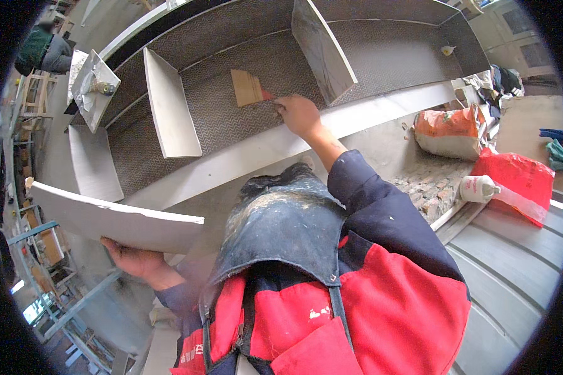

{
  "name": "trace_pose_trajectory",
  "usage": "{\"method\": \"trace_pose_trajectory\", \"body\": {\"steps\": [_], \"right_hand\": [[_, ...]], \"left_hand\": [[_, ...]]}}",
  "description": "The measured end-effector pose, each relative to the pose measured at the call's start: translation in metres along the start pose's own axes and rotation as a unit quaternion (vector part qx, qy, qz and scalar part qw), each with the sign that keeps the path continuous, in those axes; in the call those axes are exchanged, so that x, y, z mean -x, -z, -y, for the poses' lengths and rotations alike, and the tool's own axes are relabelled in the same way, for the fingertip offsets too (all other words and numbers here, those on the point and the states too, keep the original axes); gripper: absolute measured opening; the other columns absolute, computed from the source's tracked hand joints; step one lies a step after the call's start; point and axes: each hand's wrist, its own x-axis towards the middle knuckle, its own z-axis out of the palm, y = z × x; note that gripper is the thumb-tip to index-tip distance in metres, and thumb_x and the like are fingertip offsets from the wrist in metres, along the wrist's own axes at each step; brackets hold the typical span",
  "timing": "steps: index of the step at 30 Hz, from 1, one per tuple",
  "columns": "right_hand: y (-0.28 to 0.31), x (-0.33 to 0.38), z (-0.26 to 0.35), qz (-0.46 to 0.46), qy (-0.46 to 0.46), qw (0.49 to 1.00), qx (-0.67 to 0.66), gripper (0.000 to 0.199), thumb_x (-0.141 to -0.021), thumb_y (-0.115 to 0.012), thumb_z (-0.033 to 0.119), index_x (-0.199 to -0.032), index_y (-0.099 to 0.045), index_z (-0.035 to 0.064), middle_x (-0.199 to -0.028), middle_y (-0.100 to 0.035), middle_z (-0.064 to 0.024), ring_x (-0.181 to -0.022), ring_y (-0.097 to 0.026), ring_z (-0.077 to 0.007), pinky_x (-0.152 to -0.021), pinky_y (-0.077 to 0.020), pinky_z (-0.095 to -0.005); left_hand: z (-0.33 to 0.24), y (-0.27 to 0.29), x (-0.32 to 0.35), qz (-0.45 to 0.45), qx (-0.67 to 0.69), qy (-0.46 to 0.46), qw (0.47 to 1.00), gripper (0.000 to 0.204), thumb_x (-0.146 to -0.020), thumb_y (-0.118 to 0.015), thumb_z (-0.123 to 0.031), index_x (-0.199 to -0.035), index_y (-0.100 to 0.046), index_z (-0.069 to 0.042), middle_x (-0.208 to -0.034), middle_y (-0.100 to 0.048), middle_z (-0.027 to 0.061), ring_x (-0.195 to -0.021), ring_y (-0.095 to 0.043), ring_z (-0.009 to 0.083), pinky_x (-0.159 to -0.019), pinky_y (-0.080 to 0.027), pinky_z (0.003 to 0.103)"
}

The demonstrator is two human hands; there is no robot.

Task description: The person assembles a white cabinet by applying glue to the edges of wooden panels and inserting them into a larger frame. They use a glue bottle and a putty knife to spread adhesive, then fit each panel into place within the cabinet structure.

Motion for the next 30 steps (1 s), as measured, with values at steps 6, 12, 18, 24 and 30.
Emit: {"method": "trace_pose_trajectory", "body": {"steps": [6,12,18,24,30], "right_hand": [[-0.015,-0.006,-0.011,-0.014,0.029,0.999,0.032,0.019,-0.090,-0.062,0.018,-0.103,-0.074,0.0110,-0.096,-0.068,-0.0166,-0.094,-0.066,-0.0393,-0.081,-0.0535,-0.0492],[-0.020,-0.008,-0.013,-0.036,0.054,0.997,0.045,0.016,-0.092,-0.061,0.016,-0.096,-0.070,0.0043,-0.096,-0.067,-0.0188,-0.092,-0.065,-0.0402,-0.080,-0.0522,-0.0509],[-0.017,-0.014,-0.005,-0.022,-0.041,0.986,-0.159,0.018,-0.097,-0.062,0.019,-0.097,-0.067,0.0017,-0.089,-0.069,-0.0146,-0.079,-0.066,-0.0294,-0.070,-0.0535,-0.0399],[0.070,-0.004,0.076,0.143,-0.177,0.759,-0.610,0.019,-0.101,-0.064,0.025,-0.099,-0.065,0.0066,-0.085,-0.065,-0.0005,-0.072,-0.060,-0.0088,-0.065,-0.0494,-0.0244],[0.075,0.000,0.062,0.159,-0.182,0.742,-0.626,0.015,-0.102,-0.064,0.023,-0.100,-0.066,0.0084,-0.085,-0.065,0.0002,-0.073,-0.061,-0.0084,-0.067,-0.0506,-0.0243]], "left_hand": [[0.020,-0.041,0.000,-0.217,-0.104,-0.101,0.965,0.053,-0.105,-0.046,-0.043,-0.145,-0.047,-0.008,-0.147,-0.049,0.0096,-0.134,-0.046,0.0295,-0.113,-0.035,0.052],[0.022,-0.047,0.007,-0.231,-0.080,-0.108,0.964,0.054,-0.104,-0.048,-0.044,-0.145,-0.048,-0.007,-0.143,-0.053,0.0106,-0.130,-0.050,0.0304,-0.112,-0.037,0.051],[0.021,-0.035,0.005,-0.178,-0.087,-0.129,0.972,0.056,-0.104,-0.052,-0.043,-0.144,-0.049,-0.004,-0.141,-0.055,0.0108,-0.130,-0.051,0.0306,-0.111,-0.037,0.050],[0.019,-0.024,0.012,-0.140,-0.048,-0.104,0.984,0.056,-0.104,-0.051,-0.044,-0.144,-0.048,-0.005,-0.144,-0.053,0.0109,-0.132,-0.049,0.0308,-0.112,-0.036,0.051],[0.015,-0.015,0.012,-0.096,-0.029,-0.080,0.992,0.057,-0.105,-0.050,-0.045,-0.145,-0.047,-0.006,-0.146,-0.051,0.0104,-0.133,-0.047,0.0312,-0.112,-0.036,0.052]]}}
